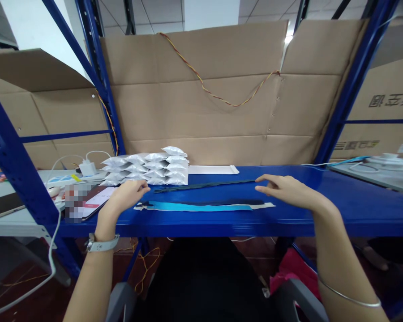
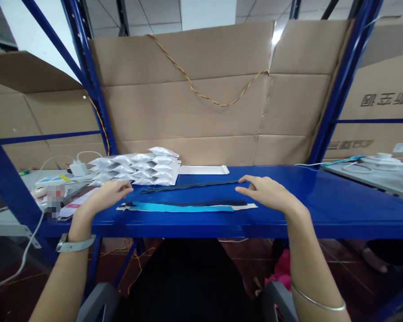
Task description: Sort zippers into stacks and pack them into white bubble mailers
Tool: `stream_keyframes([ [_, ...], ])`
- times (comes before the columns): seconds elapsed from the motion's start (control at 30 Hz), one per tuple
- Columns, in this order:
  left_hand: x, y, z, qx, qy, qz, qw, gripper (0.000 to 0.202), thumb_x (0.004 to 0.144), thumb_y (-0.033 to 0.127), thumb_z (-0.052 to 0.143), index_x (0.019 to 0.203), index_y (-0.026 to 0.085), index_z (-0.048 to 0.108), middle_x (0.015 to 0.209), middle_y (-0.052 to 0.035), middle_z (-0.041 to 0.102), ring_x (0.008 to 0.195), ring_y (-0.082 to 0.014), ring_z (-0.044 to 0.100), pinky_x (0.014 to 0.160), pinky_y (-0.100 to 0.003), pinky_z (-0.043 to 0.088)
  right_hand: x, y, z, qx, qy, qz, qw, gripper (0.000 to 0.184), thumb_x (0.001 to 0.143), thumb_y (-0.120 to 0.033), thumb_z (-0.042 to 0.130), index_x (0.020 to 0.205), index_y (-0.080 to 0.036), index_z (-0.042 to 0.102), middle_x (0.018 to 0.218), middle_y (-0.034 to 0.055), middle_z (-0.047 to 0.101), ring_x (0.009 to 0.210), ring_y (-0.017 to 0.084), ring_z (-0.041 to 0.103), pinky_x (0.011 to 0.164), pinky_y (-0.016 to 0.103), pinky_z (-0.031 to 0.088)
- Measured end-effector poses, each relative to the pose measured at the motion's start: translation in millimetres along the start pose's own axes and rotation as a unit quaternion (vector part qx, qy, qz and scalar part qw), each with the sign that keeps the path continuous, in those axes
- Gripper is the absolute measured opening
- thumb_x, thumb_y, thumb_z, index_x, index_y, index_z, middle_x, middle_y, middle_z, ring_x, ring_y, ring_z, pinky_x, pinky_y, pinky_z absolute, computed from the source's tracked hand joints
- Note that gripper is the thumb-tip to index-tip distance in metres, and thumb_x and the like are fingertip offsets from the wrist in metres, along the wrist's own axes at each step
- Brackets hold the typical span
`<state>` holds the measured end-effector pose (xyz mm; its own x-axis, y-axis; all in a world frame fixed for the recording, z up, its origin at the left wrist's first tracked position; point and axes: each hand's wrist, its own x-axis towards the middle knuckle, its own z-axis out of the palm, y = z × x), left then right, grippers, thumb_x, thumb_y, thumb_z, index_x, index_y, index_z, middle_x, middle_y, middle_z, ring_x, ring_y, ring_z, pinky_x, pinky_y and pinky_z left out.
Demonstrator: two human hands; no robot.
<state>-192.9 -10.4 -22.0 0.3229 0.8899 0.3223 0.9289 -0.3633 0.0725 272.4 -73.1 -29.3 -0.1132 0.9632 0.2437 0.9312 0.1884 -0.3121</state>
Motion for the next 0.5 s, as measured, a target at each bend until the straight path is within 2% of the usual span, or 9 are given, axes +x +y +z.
stream_keyframes([
  [0.13, 18, 0, 5.7, 0.001, -0.020, 0.068, 0.998, 0.024, 0.084, 0.026, 0.043, 0.085, 0.018, 0.065, 0.080, -0.0054, 0.068, 0.075, -0.0200, 0.061, 0.068, -0.027, 0.040, -1, 1, 0, -0.006, -0.001, 0.002, 1.000, 0.053, 0.084, -0.062, 0.042, 0.115, -0.022, 0.058, 0.068, 0.0009, 0.065, 0.067, 0.021, 0.063, 0.065, 0.032, 0.045],
  [0.3, 64, 13, 23.1, 0.001, -0.055, 0.117, 0.992, 0.024, 0.077, 0.016, 0.049, 0.091, 0.016, 0.069, 0.094, -0.0075, 0.070, 0.087, -0.0196, 0.062, 0.078, -0.026, 0.042, 0, 0, 2, -0.013, -0.002, -0.001, 1.000, 0.052, 0.083, -0.061, 0.043, 0.115, -0.023, 0.058, 0.067, 0.0001, 0.065, 0.066, 0.021, 0.063, 0.064, 0.033, 0.045],
  [0.4, 85, 19, 36.4, 0.000, -0.075, 0.129, 0.989, 0.023, 0.072, 0.012, 0.054, 0.087, 0.015, 0.070, 0.089, -0.0084, 0.071, 0.083, -0.0191, 0.063, 0.077, -0.026, 0.043, -1, -1, 1, -0.009, 0.002, -0.003, 1.000, 0.053, 0.083, -0.061, 0.043, 0.115, -0.023, 0.059, 0.066, 0.0001, 0.065, 0.064, 0.020, 0.063, 0.063, 0.032, 0.045],
  [0.5, 92, 19, 44.6, -0.008, -0.096, 0.135, 0.986, 0.013, 0.068, 0.016, 0.060, 0.077, 0.016, 0.071, 0.076, -0.0057, 0.071, 0.069, -0.0171, 0.062, 0.069, -0.025, 0.043, -2, 0, 0, -0.004, 0.010, -0.011, 1.000, 0.051, 0.083, -0.060, 0.044, 0.114, -0.023, 0.060, 0.065, -0.0002, 0.065, 0.062, 0.020, 0.063, 0.061, 0.032, 0.044],
])
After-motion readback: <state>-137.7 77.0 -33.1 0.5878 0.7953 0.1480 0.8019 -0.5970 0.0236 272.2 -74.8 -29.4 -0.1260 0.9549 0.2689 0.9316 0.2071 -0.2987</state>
